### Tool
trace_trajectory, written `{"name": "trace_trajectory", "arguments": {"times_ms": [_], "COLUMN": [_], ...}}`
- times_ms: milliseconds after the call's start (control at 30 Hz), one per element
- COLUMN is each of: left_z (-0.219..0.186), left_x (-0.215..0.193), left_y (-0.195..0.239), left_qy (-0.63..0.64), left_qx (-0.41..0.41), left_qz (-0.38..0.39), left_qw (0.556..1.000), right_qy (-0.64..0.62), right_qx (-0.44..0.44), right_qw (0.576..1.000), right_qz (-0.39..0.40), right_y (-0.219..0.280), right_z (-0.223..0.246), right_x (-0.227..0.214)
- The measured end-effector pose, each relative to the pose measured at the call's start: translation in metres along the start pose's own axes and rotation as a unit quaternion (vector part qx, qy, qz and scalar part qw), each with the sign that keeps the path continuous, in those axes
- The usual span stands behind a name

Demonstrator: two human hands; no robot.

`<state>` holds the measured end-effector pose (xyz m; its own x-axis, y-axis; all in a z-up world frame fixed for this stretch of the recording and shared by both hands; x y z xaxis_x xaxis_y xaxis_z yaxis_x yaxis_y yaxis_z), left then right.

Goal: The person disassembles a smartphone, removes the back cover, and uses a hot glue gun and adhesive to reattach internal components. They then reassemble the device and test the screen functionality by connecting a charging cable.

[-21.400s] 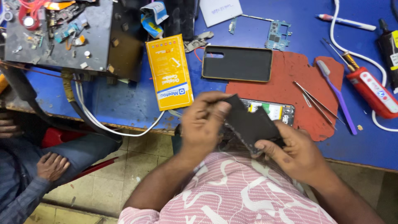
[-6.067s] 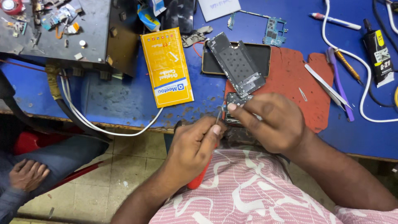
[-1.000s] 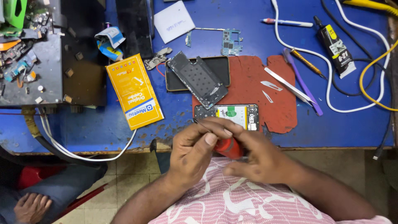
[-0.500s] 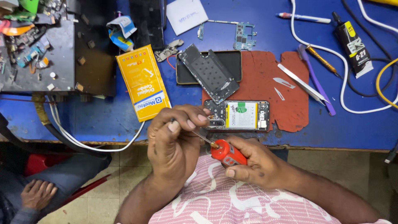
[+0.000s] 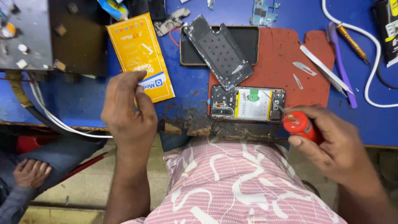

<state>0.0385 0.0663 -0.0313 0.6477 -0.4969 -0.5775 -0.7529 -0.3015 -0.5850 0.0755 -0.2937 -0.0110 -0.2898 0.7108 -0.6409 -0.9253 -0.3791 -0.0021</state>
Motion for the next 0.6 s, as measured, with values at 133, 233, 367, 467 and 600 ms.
{"name": "trace_trajectory", "arguments": {"times_ms": [133,233,367,467,600], "left_z": [-0.004,-0.017,-0.033,-0.039,-0.037], "left_x": [0.006,0.018,0.033,0.038,0.041], "left_y": [0.02,0.035,0.05,0.056,0.061], "left_qy": [0.007,0.109,0.131,0.098,0.07], "left_qx": [0.06,0.104,0.119,0.093,0.085], "left_qz": [-0.012,0.061,0.134,0.179,0.193], "left_qw": [0.998,0.987,0.975,0.974,0.975], "right_qy": [0.244,0.288,0.374,0.415,0.427], "right_qx": [-0.041,-0.073,-0.179,-0.208,-0.229], "right_qw": [0.969,0.955,0.91,0.886,0.875], "right_qz": [-0.029,-0.018,-0.019,-0.009,0.002], "right_y": [-0.006,-0.006,-0.008,-0.011,-0.016], "right_z": [0.013,0.021,0.022,0.022,0.025], "right_x": [-0.001,0.006,0.01,0.008,0.008]}}
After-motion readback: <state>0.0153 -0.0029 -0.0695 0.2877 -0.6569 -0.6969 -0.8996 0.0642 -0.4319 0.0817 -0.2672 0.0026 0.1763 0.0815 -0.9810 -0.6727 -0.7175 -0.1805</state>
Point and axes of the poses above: each hand's wrist, its own y-axis away from the middle knuckle, its own x-axis out of the palm, z = x × y, the point moved 1 cm from there along -y, towards the middle knuckle, and after that the axes turned 9 degrees about -z, right-handed, at the moved point
